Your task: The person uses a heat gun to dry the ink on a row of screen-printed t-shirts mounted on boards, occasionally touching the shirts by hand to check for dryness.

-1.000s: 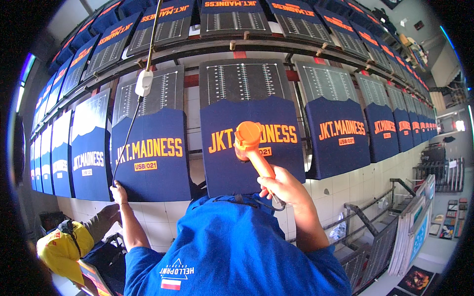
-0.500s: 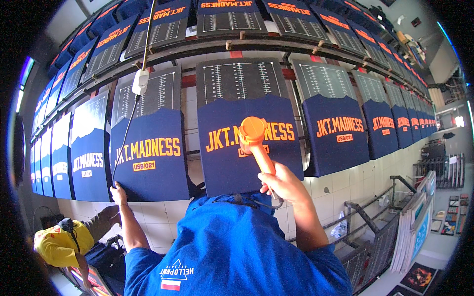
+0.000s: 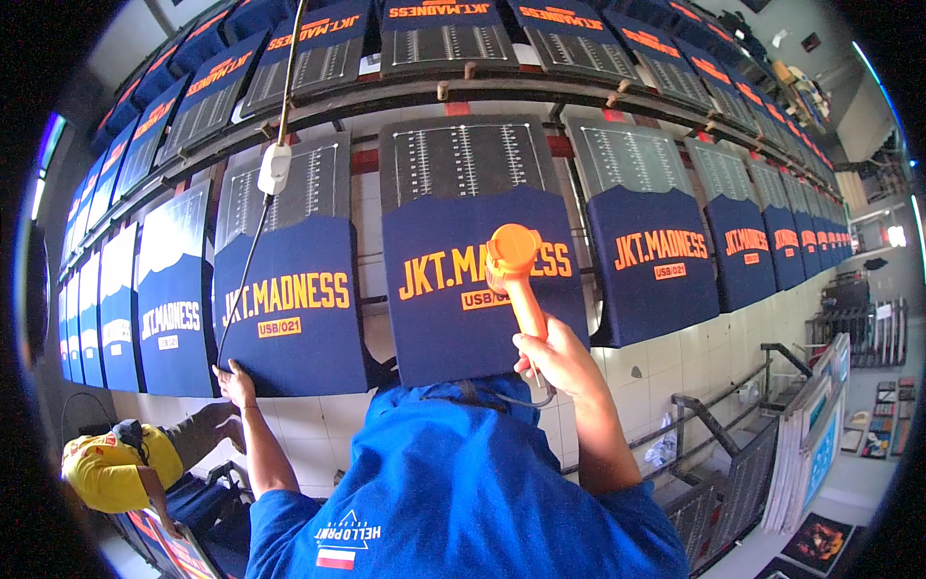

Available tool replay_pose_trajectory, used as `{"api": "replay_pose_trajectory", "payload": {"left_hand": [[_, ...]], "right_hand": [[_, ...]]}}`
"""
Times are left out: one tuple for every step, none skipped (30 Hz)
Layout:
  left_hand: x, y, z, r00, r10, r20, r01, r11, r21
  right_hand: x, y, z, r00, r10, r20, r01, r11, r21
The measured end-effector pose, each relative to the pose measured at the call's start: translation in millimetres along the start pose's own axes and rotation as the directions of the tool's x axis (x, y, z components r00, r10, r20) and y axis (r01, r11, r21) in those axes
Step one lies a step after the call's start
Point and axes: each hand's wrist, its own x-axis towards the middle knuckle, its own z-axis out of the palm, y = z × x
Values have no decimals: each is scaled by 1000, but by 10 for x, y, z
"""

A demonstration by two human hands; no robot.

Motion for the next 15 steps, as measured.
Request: {"api": "replay_pose_trajectory", "payload": {"left_hand": [[-5,-28,25,1000,8,-9,-8,1000,16],[-31,-29,51,1000,19,-12,-19,999,33],[-44,-23,76,1000,23,-5,-22,999,27],[-45,-18,96,1000,26,1,-26,999,22],[-26,-37,85,1000,27,2,-27,999,20],[-16,-39,94,999,34,0,-34,999,41],[-12,-41,105,999,33,8,-34,998,47],[11,-52,103,999,32,12,-32,998,53],[31,-70,94,999,30,16,-31,998,60],[49,-98,78,1000,-9,30,7,998,61],[37,-23,91,998,-22,61,18,999,50],[19,41,97,995,-33,92,29,999,39],[2,118,117,991,-43,125,39,999,28],[81,-6,105,994,-37,103,35,999,25],[110,-83,121,994,-36,99,34,999,24]], "right_hand": [[-6,-9,-31,1000,0,10,0,1000,-5],[-13,-16,-92,999,29,37,-29,1000,-8],[-23,-6,-103,1000,29,13,-29,999,21],[-25,11,-98,1000,29,-11,-29,998,50],[-15,40,-86,999,29,-28,-27,996,82],[0,92,-79,998,10,-64,-5,997,80],[-11,98,-111,999,23,-47,-20,998,61],[-12,81,-149,999,33,-26,-31,999,44],[-17,61,-186,999,43,-6,-43,999,26],[-30,36,-216,997,78,-19,-78,997,28],[-40,57,-214,997,56,-47,-54,998,31],[-50,82,-192,996,33,-77,-31,999,34],[-62,109,-172,994,11,-108,-7,999,35],[-43,127,-157,993,-9,-116,14,999,37],[-43,122,-184,996,13,-86,-9,999,37]]}}
